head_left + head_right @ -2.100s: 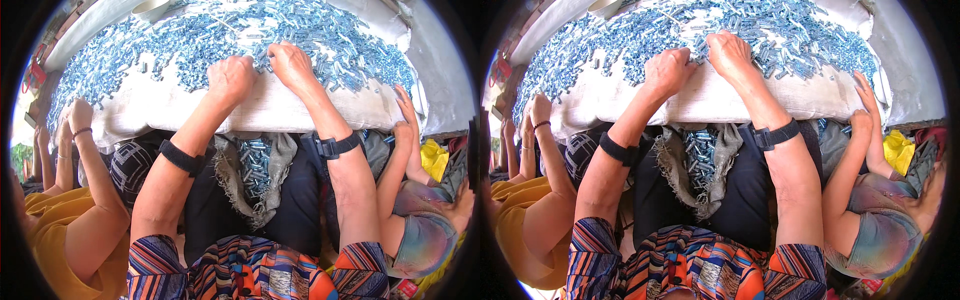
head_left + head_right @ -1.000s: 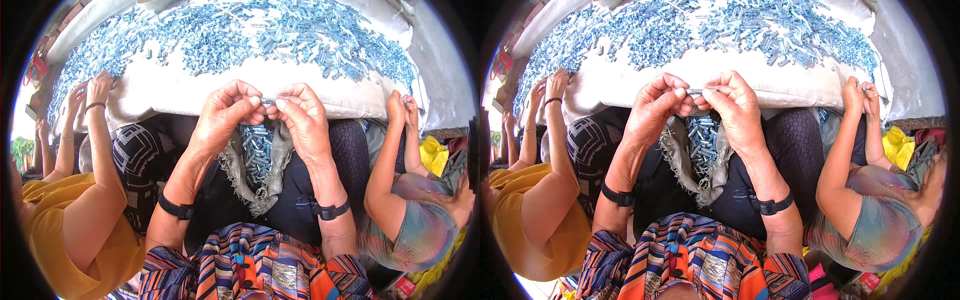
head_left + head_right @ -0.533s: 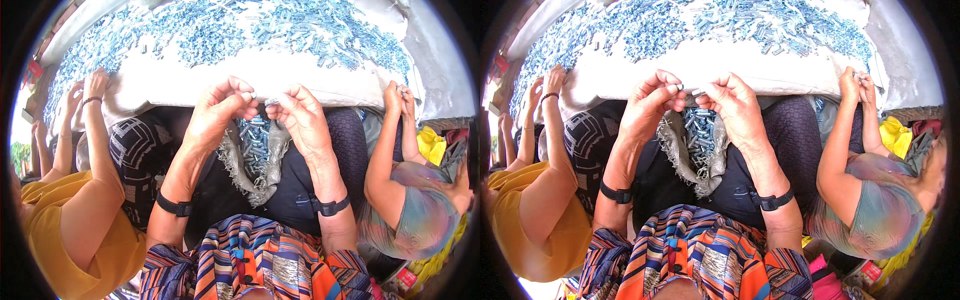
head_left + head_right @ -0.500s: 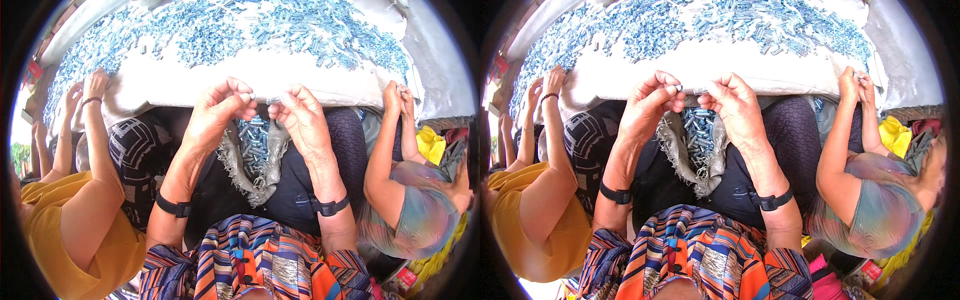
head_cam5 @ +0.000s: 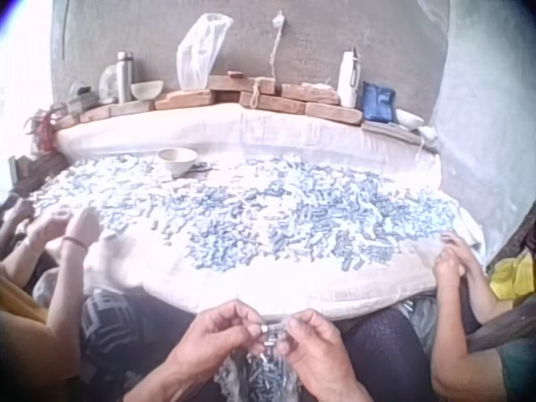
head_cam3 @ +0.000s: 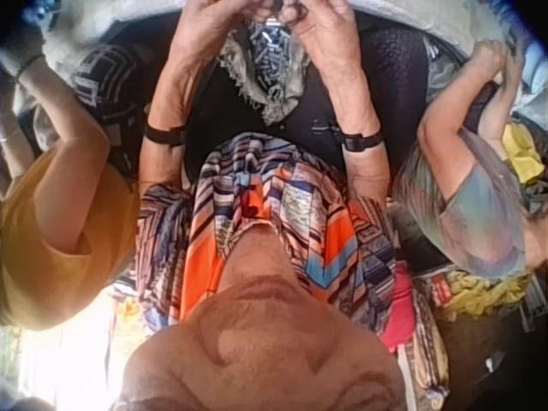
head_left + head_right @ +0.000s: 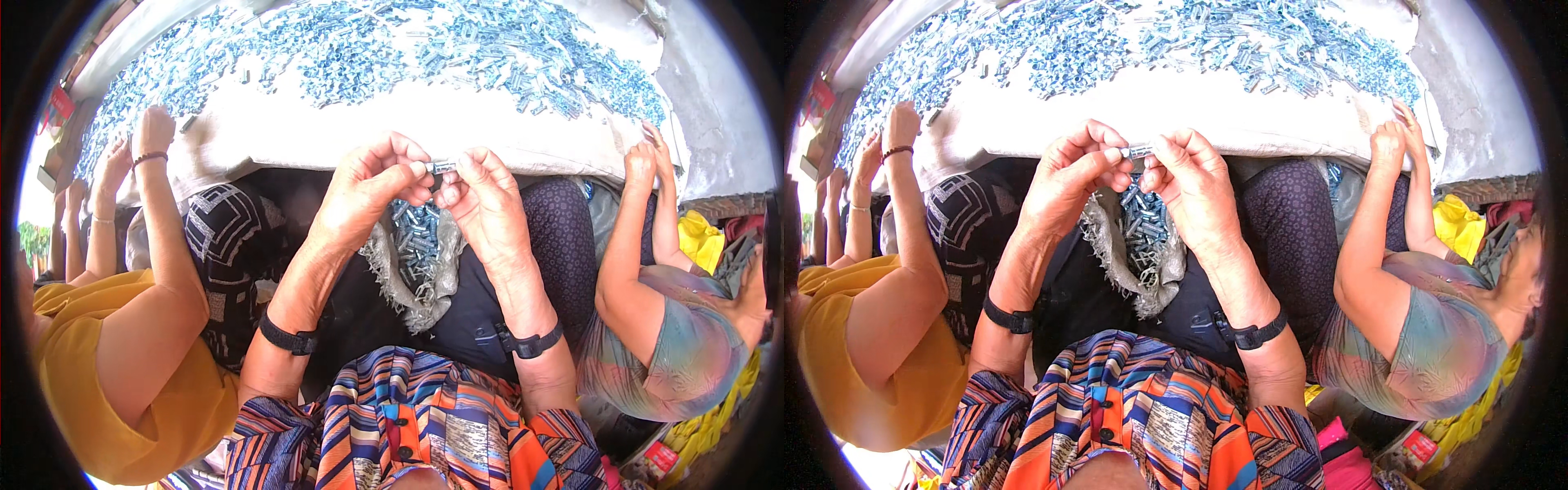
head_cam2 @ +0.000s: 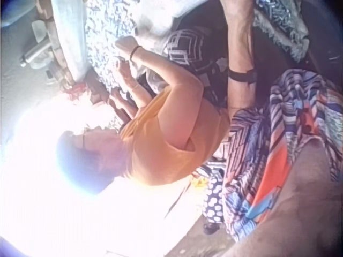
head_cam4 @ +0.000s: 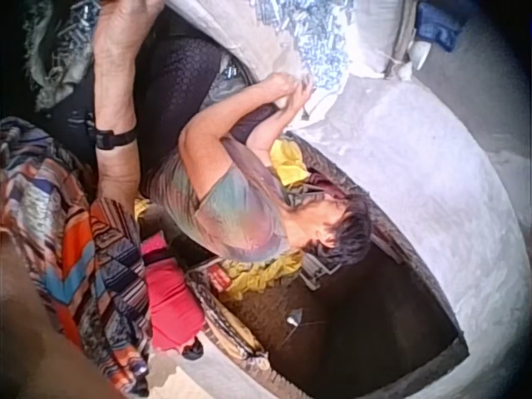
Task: Inspecting and sorting small blue metal components from a large pile into a collection bag.
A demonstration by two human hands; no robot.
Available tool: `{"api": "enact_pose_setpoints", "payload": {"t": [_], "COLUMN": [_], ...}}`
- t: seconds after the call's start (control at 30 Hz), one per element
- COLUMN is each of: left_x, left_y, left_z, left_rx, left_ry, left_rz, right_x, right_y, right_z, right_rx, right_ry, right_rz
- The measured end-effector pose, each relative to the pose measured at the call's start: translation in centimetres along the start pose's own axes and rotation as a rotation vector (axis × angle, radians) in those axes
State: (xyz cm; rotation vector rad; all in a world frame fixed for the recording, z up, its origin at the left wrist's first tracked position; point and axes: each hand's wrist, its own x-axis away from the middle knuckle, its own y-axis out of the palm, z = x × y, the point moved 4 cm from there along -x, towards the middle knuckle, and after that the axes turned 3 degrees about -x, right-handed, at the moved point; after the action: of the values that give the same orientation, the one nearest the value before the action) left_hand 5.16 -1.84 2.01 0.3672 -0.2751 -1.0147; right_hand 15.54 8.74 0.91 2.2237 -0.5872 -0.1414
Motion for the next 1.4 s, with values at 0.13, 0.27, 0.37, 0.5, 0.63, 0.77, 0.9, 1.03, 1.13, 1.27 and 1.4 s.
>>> {"api": "enact_pose_setpoints", "payload": {"t": [0.13, 0.27, 0.37, 0.5, 0.63, 0.77, 0.9, 1.03, 1.13, 1.27, 1.4], "left_x": [0.6, 1.1, 1.5, 1.7, 2.0, 2.4, 2.6, 2.6, 2.6, 2.8, 2.8], "left_y": [0.2, 0.7, 0.5, 0.2, -0.3, -0.6, -0.7, -0.6, -0.6, -0.5, -0.7], "left_z": [-0.1, 0.2, 0.1, -0.4, -0.4, -0.3, 0.5, 0.6, 0.3, 0.1, 0.0], "left_rx": [-0.056, -0.130, -0.155, -0.149, -0.117, -0.085, -0.079, -0.084, -0.087, -0.071, -0.085], "left_ry": [0.032, 0.074, 0.066, 0.080, 0.068, 0.085, 0.102, 0.111, 0.096, 0.066, 0.049], "left_rz": [-0.017, -0.050, -0.039, -0.021, 0.008, 0.005, 0.041, 0.023, 0.010, -0.014, -0.012], "right_x": [0.7, 1.3, 1.8, 2.1, 2.5, 2.8, 3.1, 2.9, 2.8, 3.1, 3.0], "right_y": [0.8, 1.6, 2.7, 2.9, 2.9, 3.6, 4.3, 4.5, 4.0, 3.2, 2.1], "right_z": [0.0, -0.1, -0.1, -0.1, 0.0, -0.2, -0.9, -1.1, -0.7, -0.6, -0.1], "right_rx": [0.190, 0.606, 0.641, 0.687, 0.795, 1.057, 1.409, 1.448, 1.252, 1.064, 0.899], "right_ry": [-0.081, -0.206, -0.204, -0.250, -0.372, -0.554, -0.715, -0.703, -0.517, -0.338, -0.315], "right_rz": [0.105, 0.034, 0.024, 0.018, 0.045, 0.054, -0.056, -0.115, -0.124, -0.073, -0.077]}}
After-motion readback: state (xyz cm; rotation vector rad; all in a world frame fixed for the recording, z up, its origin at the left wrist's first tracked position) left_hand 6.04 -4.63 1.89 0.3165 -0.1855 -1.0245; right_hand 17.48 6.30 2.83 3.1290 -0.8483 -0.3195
